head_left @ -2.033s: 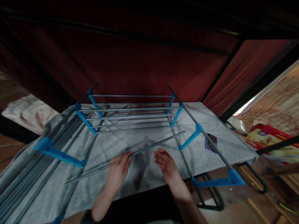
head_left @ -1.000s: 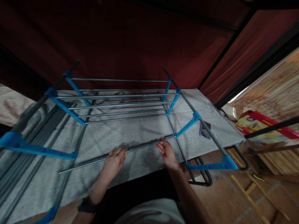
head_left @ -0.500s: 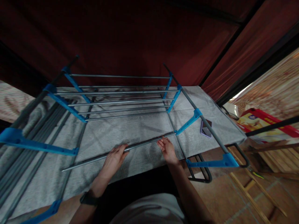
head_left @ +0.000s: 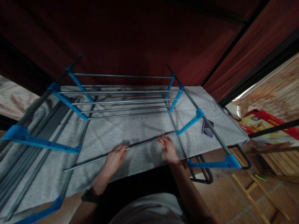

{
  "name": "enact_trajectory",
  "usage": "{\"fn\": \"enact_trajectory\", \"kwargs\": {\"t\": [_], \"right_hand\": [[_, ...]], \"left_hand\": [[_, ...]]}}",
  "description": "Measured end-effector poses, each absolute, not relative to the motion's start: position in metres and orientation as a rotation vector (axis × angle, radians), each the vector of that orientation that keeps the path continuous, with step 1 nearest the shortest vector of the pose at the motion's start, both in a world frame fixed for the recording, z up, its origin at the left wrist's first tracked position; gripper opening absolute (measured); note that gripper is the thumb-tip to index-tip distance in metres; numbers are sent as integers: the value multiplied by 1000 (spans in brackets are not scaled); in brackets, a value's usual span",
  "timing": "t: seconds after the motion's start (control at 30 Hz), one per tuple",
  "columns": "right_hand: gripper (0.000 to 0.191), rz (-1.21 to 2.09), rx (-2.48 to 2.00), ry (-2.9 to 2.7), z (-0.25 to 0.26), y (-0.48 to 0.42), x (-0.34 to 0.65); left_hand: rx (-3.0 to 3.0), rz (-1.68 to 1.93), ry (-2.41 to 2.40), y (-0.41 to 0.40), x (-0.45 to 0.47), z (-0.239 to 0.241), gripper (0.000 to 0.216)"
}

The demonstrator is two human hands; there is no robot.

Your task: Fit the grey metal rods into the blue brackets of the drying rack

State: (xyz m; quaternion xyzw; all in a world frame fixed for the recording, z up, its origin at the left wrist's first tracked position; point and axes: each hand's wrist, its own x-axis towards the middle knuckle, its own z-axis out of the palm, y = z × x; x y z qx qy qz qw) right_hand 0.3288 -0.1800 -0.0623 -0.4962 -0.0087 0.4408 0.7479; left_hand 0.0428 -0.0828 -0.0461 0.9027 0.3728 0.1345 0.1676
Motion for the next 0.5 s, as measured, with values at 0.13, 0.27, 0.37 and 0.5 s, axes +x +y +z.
{"fn": "enact_trajectory", "kwargs": {"t": [0.13,0.27,0.37,0.5], "right_hand": [[32,964,-1095,-56,-69,-178,331],[32,934,-1111,-90,-74,-176,333],[32,929,-1124,-112,-73,-174,335],[29,882,-1233,-204,-67,-175,339]], "left_hand": [[2576,371,1073,-83,41,-52,30],[2588,366,1077,-82,40,-56,30],[2593,350,1090,-81,41,-59,30],[2581,325,1114,-85,46,-54,26]]}}
